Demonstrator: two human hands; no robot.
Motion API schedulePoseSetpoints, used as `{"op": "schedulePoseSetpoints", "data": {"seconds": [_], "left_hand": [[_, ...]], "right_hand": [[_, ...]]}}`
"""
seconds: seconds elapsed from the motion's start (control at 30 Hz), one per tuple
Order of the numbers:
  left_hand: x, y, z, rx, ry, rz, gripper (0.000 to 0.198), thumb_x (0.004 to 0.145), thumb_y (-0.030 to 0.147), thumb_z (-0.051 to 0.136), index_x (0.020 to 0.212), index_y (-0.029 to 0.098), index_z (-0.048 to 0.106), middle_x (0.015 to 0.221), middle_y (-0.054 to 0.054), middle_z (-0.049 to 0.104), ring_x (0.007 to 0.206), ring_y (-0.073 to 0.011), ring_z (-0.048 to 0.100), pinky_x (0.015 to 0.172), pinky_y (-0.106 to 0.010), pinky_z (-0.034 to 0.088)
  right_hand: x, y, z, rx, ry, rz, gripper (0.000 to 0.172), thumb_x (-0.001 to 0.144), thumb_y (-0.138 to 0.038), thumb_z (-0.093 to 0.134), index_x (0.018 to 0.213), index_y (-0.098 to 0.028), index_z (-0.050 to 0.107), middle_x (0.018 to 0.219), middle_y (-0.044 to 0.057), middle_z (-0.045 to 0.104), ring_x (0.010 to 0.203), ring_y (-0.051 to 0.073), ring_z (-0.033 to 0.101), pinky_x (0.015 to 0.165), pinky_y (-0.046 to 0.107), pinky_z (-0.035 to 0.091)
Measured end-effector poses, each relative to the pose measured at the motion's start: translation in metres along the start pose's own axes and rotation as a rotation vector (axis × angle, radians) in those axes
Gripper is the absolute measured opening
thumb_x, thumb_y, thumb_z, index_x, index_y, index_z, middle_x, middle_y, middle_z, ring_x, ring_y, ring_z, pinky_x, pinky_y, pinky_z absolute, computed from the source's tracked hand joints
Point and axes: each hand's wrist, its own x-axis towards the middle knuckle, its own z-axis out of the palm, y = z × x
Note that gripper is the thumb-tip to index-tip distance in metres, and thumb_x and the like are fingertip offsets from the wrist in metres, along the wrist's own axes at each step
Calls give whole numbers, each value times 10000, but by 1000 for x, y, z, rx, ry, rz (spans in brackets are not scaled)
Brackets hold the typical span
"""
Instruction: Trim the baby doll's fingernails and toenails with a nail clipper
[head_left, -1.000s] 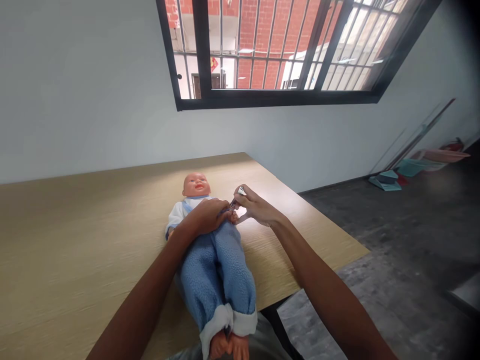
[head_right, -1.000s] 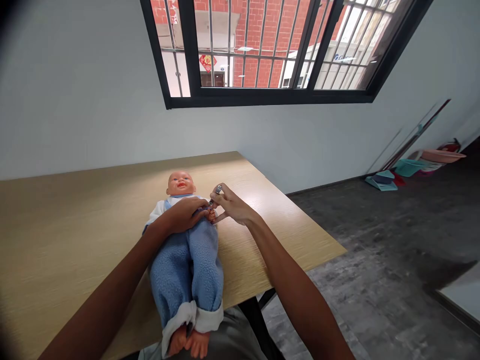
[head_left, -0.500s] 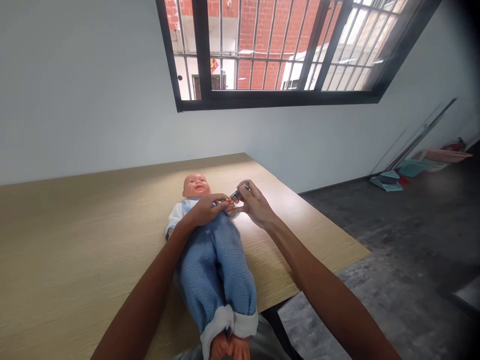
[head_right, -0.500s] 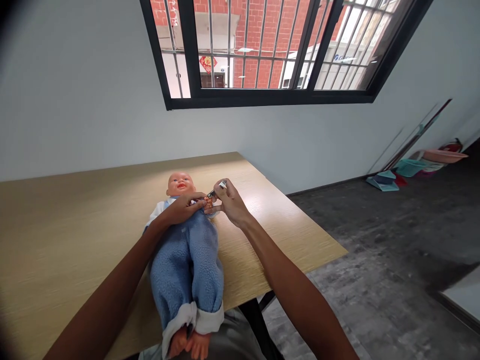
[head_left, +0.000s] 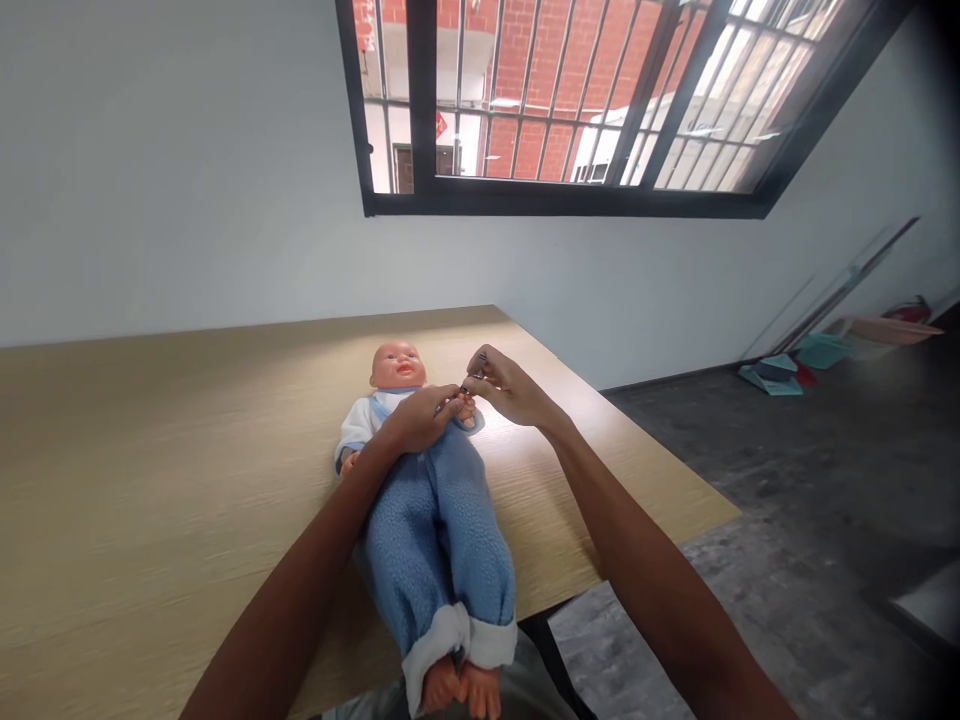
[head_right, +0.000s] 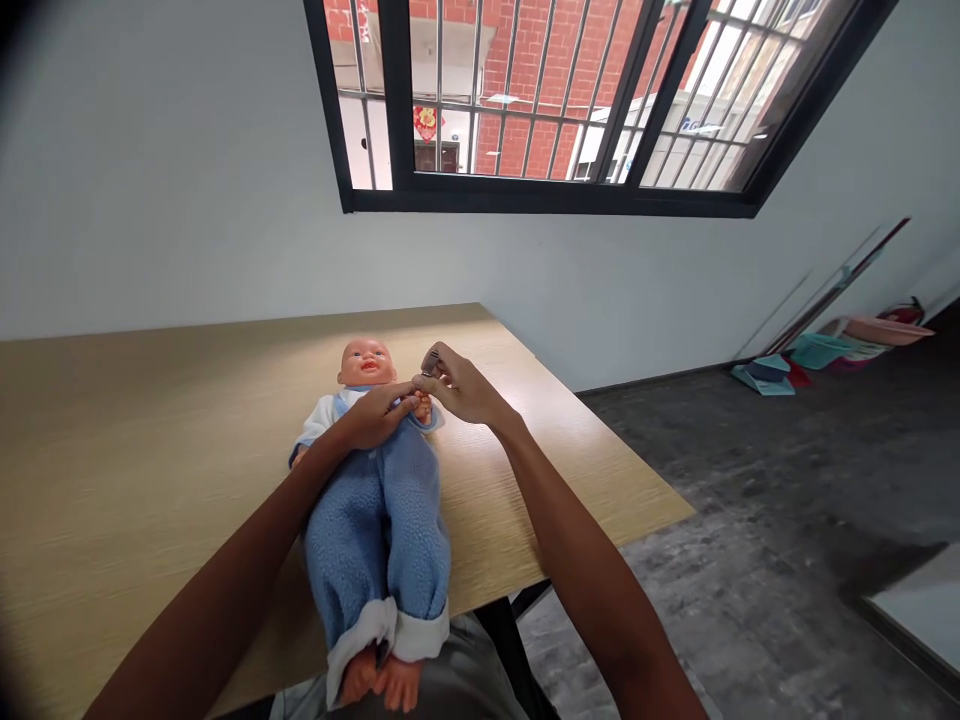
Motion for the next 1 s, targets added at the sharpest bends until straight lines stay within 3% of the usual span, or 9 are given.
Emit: {"op": "schedulePoseSetpoints", "data": {"seconds": [0.3,0.6,1.0], "left_hand": [[0,1,0,-16,6,14,327,1034,306,393,1048,187,697,1017,-60,784,942,-241,708,895,-360,534],[0,2,0,-45,1,33,354,1048,332,388,942,188,694,962,-48,789,909,-228,714,878,-345,535],[-1,1,1,-90,20,4,303,1037,324,431,934,186,680,978,-65,784,903,-237,702,872,-355,522]], "right_hand": [[10,-19,-4,-212,-139,-99,240,1024,-401,655,1054,-162,649,895,-4,657,732,131,637,690,297,573],[12,-17,-2,-259,-140,-92,256,1030,-385,656,1136,-153,660,1021,33,699,821,154,691,731,322,612],[7,-6,1,-130,-84,-70,273,1023,-380,668,1185,-160,662,1125,59,704,924,184,709,807,369,625]]}}
